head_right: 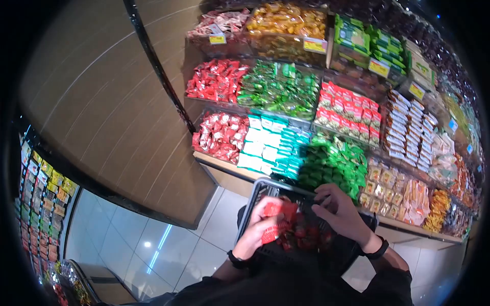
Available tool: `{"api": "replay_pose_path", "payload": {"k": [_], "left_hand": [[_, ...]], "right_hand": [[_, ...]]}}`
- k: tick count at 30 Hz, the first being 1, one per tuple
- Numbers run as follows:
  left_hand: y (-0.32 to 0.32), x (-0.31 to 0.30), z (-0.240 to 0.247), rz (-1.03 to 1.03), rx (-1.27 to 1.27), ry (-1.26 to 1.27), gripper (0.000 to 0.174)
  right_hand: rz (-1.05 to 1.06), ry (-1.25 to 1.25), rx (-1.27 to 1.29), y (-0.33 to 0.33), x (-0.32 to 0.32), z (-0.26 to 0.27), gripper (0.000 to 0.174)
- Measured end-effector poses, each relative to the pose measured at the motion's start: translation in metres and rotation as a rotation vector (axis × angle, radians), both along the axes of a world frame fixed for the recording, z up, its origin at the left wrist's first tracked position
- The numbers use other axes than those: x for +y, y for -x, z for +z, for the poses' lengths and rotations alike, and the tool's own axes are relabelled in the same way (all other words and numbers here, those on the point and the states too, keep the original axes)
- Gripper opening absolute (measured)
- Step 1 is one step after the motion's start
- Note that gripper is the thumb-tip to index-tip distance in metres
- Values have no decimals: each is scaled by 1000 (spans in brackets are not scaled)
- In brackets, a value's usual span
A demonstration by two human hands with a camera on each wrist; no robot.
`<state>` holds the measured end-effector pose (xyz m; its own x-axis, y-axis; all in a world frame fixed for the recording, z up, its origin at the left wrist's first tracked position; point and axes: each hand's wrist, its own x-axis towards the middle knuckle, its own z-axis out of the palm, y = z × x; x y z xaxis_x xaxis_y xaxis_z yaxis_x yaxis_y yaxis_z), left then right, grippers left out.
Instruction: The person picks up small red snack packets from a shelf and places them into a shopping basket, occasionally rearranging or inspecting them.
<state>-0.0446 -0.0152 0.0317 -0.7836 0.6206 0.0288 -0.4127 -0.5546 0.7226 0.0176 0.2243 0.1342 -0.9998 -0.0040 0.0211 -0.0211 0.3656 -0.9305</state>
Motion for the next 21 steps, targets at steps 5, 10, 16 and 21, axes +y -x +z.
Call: {"api": "replay_pose_path", "payload": {"k": [5,10,16,21], "left_hand": [[-5,12,44,22,94,-27,32],[-2,24,57,2,151,-47,33],[-3,38,54,-86,219,-29,34],[-7,64,39,-129,555,157,37]], "right_hand": [[-105,-301,250,-8,13,29,34],[-247,-774,495,-9,76,63,20],[-237,-171,71,-68,78,36,15],[-186,608,-270,-67,6,-17,32]]}}
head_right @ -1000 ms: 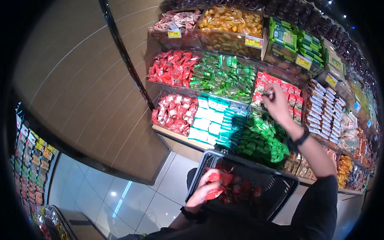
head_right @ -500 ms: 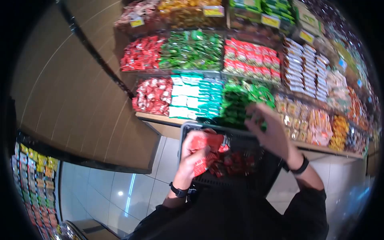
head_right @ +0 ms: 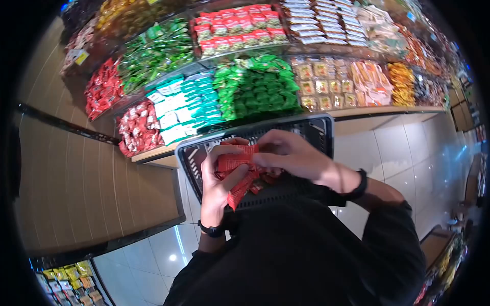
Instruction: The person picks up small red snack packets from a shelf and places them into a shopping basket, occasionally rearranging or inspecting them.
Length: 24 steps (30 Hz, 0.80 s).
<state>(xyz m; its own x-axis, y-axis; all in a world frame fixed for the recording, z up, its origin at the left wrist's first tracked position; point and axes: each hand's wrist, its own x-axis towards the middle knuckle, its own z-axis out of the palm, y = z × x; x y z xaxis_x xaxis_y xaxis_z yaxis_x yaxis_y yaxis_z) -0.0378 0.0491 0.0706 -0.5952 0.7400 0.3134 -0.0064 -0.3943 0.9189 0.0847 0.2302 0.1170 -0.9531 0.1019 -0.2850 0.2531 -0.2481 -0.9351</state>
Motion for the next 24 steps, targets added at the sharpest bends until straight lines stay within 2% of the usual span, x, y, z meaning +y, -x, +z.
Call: {"api": "replay_pose_path", "payload": {"k": [3,4,5,6,7,8,9,10,11,13,14,18,20,24], "left_hand": [[-7,4,-7,35,49,113,39],[-5,2,-13,28,82,134,46],[-4,-1,-14,38,72,138,46],[-5,-4,-14,26,-87,150,48],[-7,-5,-14,9,-243,155,50],[-7,-5,-18,-26,-395,105,52],[-6,-4,-23,-22,-401,99,52],[-4,-5,-29,-112,-418,117,51],[-3,-7,-32,-199,-436,135,50],[-4,-9,-26,-202,-385,147,46],[-6,-8,-30,-204,-382,132,45],[-8,-11,-33,-230,-412,115,45],[-9,-12,-35,-244,-387,109,43],[-15,-7,-44,-180,-414,80,39]], "right_hand": [[-141,-48,80,3,-13,-32,27],[-134,-46,70,1,-15,-32,27],[-238,-32,106,1,-17,-31,25],[-338,-16,139,0,-19,-30,23],[-330,-17,132,1,-20,-30,23],[-457,-486,386,4,-19,-30,21],[-565,-961,641,4,-18,-30,20],[-445,-1223,791,-2,-13,-30,19],[-425,-1219,791,-4,-9,-32,19],[-47,-1424,1018,0,-3,-41,30],[9,-1417,1031,-1,-4,-43,41],[87,-1473,1012,-10,-7,-43,39],[-5,-1002,598,-19,-9,-54,39],[-16,-1066,699,-18,-6,-58,39]]}}
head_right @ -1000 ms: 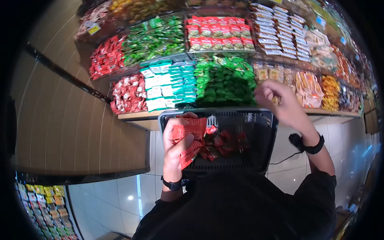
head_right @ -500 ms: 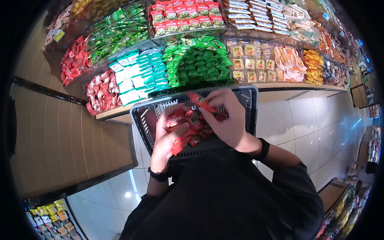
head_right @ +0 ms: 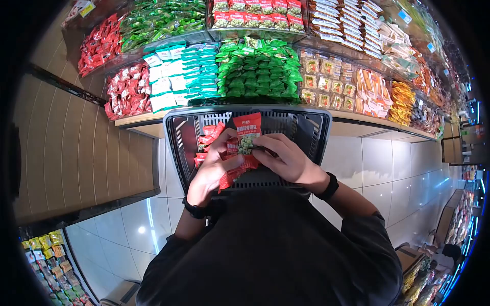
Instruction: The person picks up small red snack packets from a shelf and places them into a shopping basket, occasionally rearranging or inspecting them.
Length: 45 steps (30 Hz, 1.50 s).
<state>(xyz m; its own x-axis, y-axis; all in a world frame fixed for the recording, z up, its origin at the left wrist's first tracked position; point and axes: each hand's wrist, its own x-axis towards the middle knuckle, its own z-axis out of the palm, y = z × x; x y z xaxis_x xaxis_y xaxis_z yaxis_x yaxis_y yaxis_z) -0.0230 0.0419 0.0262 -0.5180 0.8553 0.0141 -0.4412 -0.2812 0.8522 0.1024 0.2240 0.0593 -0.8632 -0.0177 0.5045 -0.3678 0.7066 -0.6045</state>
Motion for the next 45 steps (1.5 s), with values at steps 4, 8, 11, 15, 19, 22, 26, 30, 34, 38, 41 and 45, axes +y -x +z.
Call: {"api": "replay_pose_path", "payload": {"k": [4,8,11,15,19,22,26,30,34,38,41,45], "left_hand": [[-1,-1,-2,14,-136,33,29],[2,-5,-3,27,-155,74,24],[3,-8,4,20,-102,154,23],[3,-6,-1,49,175,171,27],[8,-11,-1,91,119,245,26],[20,-19,-9,131,111,160,23],[24,-26,-20,108,-109,217,21],[26,-23,-29,73,-235,185,22],[32,-22,-41,69,-220,148,22],[43,-25,-39,115,-194,140,23],[45,-23,-51,158,-188,130,24],[52,-24,-49,168,-228,164,25]], "right_hand": [[35,-56,1,4,-3,-5,42],[130,-176,81,13,2,10,49],[-98,231,-98,17,-2,34,42],[-6,508,-838,46,15,46,33],[73,199,-588,79,31,69,32],[-152,88,-424,141,94,110,16],[-224,-43,-46,279,192,160,28],[-353,-208,-91,390,272,137,31],[-484,-191,-305,437,278,109,32],[-596,-245,-451,466,291,92,16],[-602,-140,-572,474,284,92,9],[-509,140,-617,483,282,87,11]]}}
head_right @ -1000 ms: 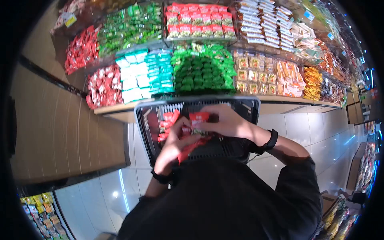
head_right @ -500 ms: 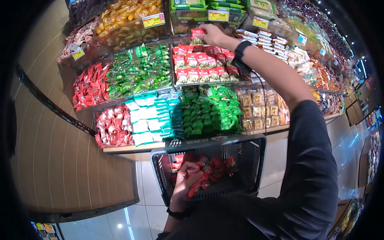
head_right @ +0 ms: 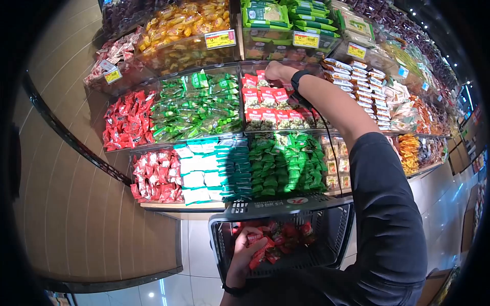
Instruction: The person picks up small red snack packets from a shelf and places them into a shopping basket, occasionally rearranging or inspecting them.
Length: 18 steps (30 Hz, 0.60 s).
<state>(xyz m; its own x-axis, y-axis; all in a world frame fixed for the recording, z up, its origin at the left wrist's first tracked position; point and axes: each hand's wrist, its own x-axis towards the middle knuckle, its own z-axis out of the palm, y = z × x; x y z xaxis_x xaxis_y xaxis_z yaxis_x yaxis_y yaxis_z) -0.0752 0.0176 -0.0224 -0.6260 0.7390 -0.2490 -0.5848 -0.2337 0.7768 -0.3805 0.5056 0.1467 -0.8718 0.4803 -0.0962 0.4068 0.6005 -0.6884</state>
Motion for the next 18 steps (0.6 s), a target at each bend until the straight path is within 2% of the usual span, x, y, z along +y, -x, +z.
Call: {"api": "replay_pose_path", "payload": {"k": [1,4,8,10,12,14,18], "left_hand": [[1,-1,1,2,-26,-2,25],[-4,-3,5,25,-62,27,24],[-3,0,-10,14,41,26,25],[-4,0,-11,16,66,35,25],[-4,2,-7,3,42,20,26],[-4,-2,-4,-18,48,48,26],[-2,-3,13,-18,46,32,26]], "right_hand": [[30,-37,96,4,0,-5,9],[71,132,47,1,-2,-2,9],[113,155,46,-22,-22,12,6],[131,155,0,-14,-9,-1,6],[134,-69,73,-10,-11,-8,12],[55,-267,-5,-11,-10,-10,25],[130,-438,121,-30,-15,5,40]]}}
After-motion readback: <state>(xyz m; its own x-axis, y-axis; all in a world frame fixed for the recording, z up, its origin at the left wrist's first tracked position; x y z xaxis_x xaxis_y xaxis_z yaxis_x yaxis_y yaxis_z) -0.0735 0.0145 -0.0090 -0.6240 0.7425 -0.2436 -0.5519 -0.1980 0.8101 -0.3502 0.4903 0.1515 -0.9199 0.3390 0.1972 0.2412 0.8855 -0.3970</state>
